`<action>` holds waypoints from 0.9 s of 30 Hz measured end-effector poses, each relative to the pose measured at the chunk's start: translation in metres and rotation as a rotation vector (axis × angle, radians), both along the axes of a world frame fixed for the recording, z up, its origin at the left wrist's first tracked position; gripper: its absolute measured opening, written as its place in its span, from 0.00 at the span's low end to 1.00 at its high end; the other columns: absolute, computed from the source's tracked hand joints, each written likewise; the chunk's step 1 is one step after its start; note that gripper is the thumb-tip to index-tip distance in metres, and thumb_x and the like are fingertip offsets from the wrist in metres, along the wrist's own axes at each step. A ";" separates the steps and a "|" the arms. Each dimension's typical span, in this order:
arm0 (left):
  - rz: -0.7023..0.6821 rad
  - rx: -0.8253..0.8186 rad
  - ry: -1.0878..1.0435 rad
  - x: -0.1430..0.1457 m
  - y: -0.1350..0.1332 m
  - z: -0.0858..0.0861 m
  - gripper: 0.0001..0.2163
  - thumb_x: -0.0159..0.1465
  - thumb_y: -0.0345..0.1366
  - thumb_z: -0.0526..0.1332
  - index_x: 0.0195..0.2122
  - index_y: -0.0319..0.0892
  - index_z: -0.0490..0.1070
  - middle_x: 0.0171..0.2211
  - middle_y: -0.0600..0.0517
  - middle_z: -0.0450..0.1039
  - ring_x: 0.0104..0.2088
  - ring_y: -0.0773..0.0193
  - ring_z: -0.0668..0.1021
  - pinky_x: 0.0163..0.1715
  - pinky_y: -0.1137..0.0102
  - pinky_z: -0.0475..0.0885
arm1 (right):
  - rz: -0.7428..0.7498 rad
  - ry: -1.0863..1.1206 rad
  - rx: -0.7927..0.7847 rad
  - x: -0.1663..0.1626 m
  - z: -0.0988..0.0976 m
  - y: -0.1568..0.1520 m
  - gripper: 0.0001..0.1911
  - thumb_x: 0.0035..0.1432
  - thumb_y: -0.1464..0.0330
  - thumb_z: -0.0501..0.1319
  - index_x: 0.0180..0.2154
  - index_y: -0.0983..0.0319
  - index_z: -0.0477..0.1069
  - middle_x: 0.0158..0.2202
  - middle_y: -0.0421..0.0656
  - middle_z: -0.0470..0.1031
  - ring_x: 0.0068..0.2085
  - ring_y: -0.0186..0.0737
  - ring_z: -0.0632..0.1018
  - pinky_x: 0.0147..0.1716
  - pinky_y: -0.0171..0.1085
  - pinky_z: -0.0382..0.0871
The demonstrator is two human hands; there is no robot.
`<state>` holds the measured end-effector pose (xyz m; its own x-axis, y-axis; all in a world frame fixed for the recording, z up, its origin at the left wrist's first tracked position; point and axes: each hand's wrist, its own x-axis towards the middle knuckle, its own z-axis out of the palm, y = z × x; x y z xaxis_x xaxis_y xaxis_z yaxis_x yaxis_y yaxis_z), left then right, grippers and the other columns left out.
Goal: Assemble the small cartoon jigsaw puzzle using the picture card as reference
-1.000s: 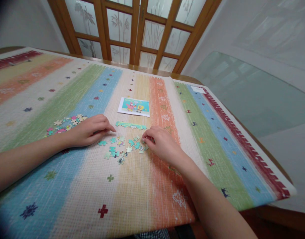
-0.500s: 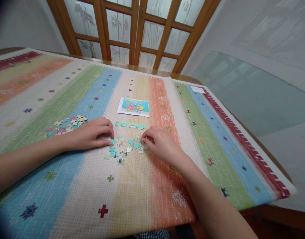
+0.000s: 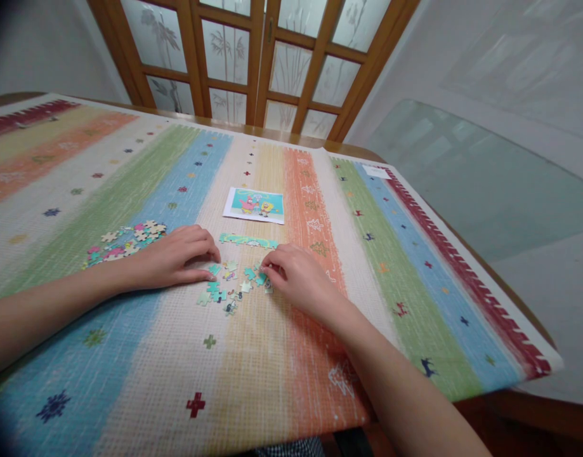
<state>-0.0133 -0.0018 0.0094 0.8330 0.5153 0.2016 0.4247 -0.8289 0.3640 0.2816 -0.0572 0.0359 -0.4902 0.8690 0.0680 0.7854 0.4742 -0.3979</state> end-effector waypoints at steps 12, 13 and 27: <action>-0.062 0.528 0.050 0.009 -0.004 0.004 0.15 0.76 0.40 0.52 0.36 0.42 0.74 0.33 0.51 0.77 0.36 0.60 0.74 0.38 0.65 0.63 | 0.021 0.047 0.039 -0.004 -0.002 0.000 0.06 0.65 0.71 0.62 0.36 0.60 0.77 0.34 0.44 0.78 0.38 0.42 0.77 0.40 0.41 0.68; -0.053 0.569 0.038 0.010 -0.005 0.005 0.15 0.76 0.39 0.52 0.35 0.41 0.74 0.31 0.51 0.76 0.35 0.60 0.74 0.37 0.65 0.62 | 0.031 0.065 0.050 -0.006 -0.003 -0.001 0.06 0.66 0.71 0.62 0.36 0.60 0.77 0.34 0.44 0.79 0.39 0.42 0.77 0.40 0.41 0.68; -0.005 0.341 -0.336 0.027 -0.032 0.012 0.13 0.74 0.40 0.57 0.35 0.41 0.73 0.26 0.54 0.74 0.27 0.66 0.74 0.32 0.71 0.67 | 0.069 0.409 0.190 -0.045 -0.015 -0.016 0.01 0.64 0.71 0.65 0.37 0.58 0.76 0.34 0.40 0.80 0.38 0.38 0.78 0.41 0.40 0.68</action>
<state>0.0134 -0.0342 0.0211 0.6947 0.3693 0.6173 0.3262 -0.9266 0.1872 0.2369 -0.0734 0.0209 -0.4456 0.7887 0.4235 0.5457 0.6144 -0.5699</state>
